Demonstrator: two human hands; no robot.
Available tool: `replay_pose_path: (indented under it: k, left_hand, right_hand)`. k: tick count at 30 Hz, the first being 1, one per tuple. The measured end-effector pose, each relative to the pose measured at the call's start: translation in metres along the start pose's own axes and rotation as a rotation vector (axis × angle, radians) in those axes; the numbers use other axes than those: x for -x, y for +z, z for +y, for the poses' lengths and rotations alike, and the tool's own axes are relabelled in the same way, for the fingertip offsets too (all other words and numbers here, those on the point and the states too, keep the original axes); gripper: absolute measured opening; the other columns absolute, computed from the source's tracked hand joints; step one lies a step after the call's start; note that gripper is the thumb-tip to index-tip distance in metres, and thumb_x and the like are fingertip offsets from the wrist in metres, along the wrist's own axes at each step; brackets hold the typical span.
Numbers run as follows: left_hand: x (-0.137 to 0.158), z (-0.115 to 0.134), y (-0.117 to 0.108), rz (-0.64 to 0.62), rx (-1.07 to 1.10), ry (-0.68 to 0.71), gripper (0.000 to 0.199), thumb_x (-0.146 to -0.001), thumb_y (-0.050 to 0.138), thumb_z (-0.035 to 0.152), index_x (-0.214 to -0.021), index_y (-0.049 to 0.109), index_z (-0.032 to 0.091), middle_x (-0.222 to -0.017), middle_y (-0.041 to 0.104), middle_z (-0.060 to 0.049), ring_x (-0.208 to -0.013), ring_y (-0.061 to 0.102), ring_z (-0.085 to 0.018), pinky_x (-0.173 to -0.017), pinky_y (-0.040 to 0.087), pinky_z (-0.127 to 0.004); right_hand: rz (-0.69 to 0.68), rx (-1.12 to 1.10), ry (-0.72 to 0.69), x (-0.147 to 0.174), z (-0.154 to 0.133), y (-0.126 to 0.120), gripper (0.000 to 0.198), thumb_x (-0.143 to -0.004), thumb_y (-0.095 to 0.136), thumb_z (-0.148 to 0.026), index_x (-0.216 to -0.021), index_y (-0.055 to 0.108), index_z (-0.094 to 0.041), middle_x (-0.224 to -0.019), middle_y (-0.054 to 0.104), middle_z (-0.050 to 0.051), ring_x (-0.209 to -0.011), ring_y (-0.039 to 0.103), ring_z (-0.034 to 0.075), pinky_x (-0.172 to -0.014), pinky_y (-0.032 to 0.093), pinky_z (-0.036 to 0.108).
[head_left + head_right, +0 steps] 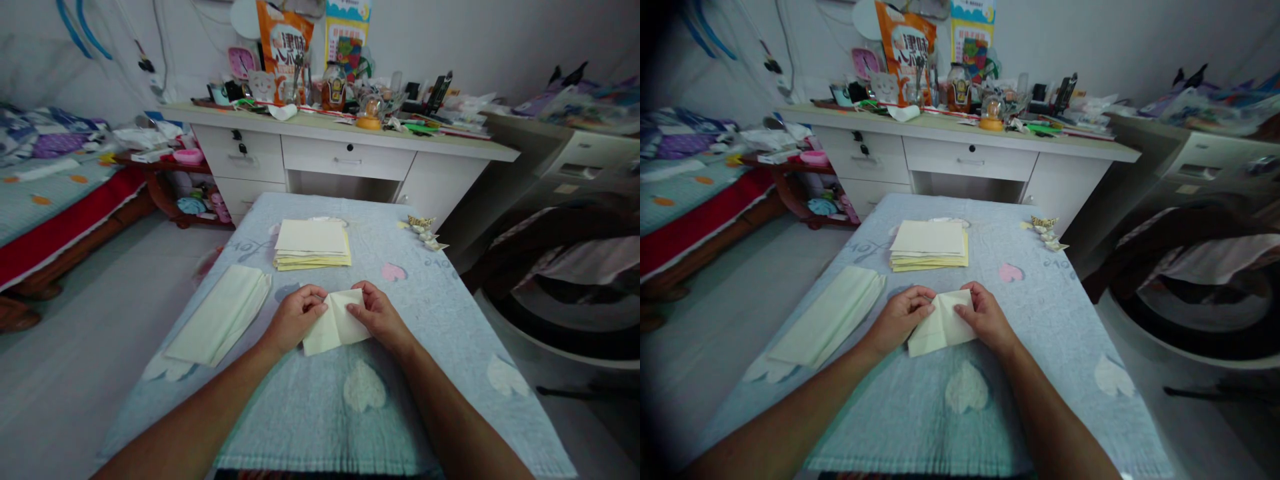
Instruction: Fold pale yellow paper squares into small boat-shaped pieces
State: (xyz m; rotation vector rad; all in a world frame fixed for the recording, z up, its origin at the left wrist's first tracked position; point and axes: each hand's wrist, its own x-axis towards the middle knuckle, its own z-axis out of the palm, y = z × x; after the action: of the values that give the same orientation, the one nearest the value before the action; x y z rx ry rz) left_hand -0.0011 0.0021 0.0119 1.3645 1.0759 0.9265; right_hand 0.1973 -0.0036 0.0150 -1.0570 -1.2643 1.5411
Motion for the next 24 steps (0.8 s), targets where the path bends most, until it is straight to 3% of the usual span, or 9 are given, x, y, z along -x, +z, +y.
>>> replay_pose_path:
  k: [3, 6, 10, 13, 18, 24]
  left_hand:
    - [-0.001, -0.001, 0.001, 0.014, -0.073, 0.034, 0.020, -0.078, 0.062, 0.029, -0.094, 0.061, 0.016, -0.064, 0.061, 0.003, -0.056, 0.054, -0.011, -0.053, 0.038, -0.020]
    - [-0.001, -0.003, 0.003, 0.030, -0.172, 0.087, 0.017, -0.079, 0.061, 0.025, -0.094, 0.063, 0.017, -0.072, 0.064, 0.001, -0.066, 0.059, -0.013, -0.061, 0.044, -0.022]
    - [-0.001, -0.004, 0.005, 0.055, -0.323, 0.155, 0.014, -0.079, 0.060, 0.021, -0.092, 0.064, 0.019, -0.076, 0.065, 0.000, -0.069, 0.062, -0.014, -0.066, 0.048, -0.024]
    - [-0.002, -0.005, 0.006, 0.055, -0.433, 0.178, 0.012, -0.080, 0.060, 0.020, -0.091, 0.064, 0.020, -0.077, 0.067, 0.000, -0.069, 0.062, -0.014, -0.066, 0.048, -0.024]
    - [-0.004, -0.012, 0.006, 0.072, -0.669, 0.258, 0.010, -0.081, 0.061, 0.019, -0.091, 0.063, 0.020, -0.083, 0.067, -0.001, -0.076, 0.062, -0.016, -0.071, 0.047, -0.027]
    - [-0.003, -0.014, 0.006, 0.071, -0.866, 0.348, 0.012, -0.080, 0.065, 0.020, -0.092, 0.064, 0.019, -0.088, 0.065, -0.002, -0.086, 0.059, -0.019, -0.079, 0.046, -0.031]
  right_hand:
    - [0.105, 0.298, -0.083, 0.001, 0.003, 0.002, 0.032, -0.073, 0.067, -0.038, -0.093, 0.047, -0.022, -0.073, 0.055, -0.004, -0.062, 0.052, 0.013, -0.054, 0.040, 0.022]
    - [0.241, 0.613, -0.144, 0.002, 0.005, 0.007, 0.032, -0.073, 0.064, -0.035, -0.098, 0.049, -0.021, -0.083, 0.059, 0.000, -0.072, 0.055, 0.017, -0.066, 0.044, 0.028]
    - [0.322, 0.797, -0.151, 0.001, 0.008, 0.013, 0.033, -0.075, 0.059, -0.030, -0.104, 0.049, -0.020, -0.097, 0.061, 0.005, -0.085, 0.058, 0.020, -0.077, 0.044, 0.033]
    - [0.322, 0.891, -0.160, 0.001, 0.010, 0.015, 0.027, -0.076, 0.057, -0.026, -0.102, 0.052, -0.019, -0.095, 0.062, 0.005, -0.087, 0.057, 0.021, -0.079, 0.043, 0.033]
    - [0.274, 1.092, -0.276, 0.000, 0.014, 0.016, 0.005, -0.079, 0.053, -0.018, -0.082, 0.056, -0.019, -0.080, 0.058, 0.004, -0.078, 0.051, 0.020, -0.072, 0.039, 0.030]
    - [0.173, 1.189, -0.391, -0.001, 0.021, 0.013, 0.015, -0.075, 0.054, -0.006, -0.082, 0.059, -0.018, -0.080, 0.056, 0.004, -0.081, 0.048, 0.020, -0.073, 0.038, 0.030]
